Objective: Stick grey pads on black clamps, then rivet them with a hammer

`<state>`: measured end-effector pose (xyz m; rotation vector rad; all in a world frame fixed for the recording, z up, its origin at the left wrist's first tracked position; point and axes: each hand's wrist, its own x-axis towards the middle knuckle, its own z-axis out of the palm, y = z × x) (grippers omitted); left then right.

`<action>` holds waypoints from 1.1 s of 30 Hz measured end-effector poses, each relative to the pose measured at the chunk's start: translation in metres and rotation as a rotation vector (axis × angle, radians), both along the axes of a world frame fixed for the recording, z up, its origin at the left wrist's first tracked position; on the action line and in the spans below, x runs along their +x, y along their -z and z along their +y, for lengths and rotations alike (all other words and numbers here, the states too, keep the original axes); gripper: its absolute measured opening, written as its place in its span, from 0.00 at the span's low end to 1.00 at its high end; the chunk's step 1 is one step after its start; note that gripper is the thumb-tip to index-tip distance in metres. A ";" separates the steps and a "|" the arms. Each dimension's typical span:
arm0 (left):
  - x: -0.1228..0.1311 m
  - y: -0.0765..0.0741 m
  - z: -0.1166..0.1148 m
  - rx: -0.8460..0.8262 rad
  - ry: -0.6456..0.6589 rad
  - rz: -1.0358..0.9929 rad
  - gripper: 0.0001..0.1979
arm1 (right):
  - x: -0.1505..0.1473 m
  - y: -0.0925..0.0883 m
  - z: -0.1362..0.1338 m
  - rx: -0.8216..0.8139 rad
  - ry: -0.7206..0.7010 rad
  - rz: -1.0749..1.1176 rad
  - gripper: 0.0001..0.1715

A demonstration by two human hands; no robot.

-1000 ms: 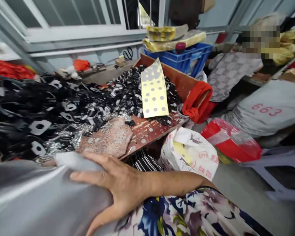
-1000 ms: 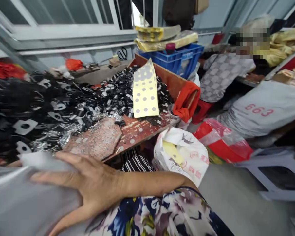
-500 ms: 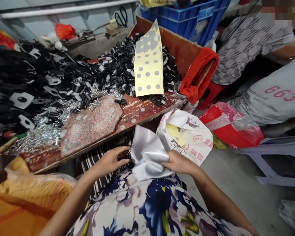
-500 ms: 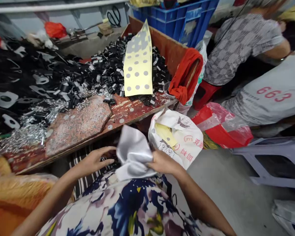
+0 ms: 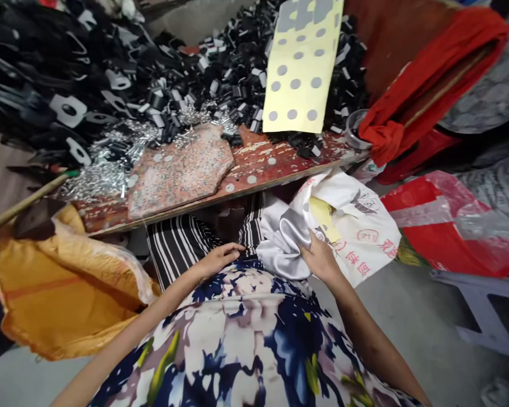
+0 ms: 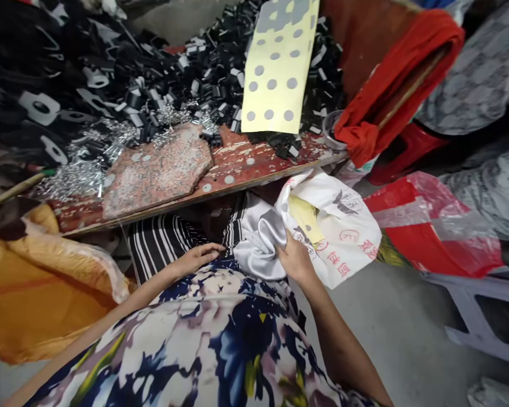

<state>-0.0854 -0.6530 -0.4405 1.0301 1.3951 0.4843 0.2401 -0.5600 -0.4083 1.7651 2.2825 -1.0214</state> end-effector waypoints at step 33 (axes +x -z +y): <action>-0.038 -0.130 0.022 0.219 -0.391 -0.648 0.30 | -0.152 -0.143 0.040 -0.257 -0.500 0.580 0.53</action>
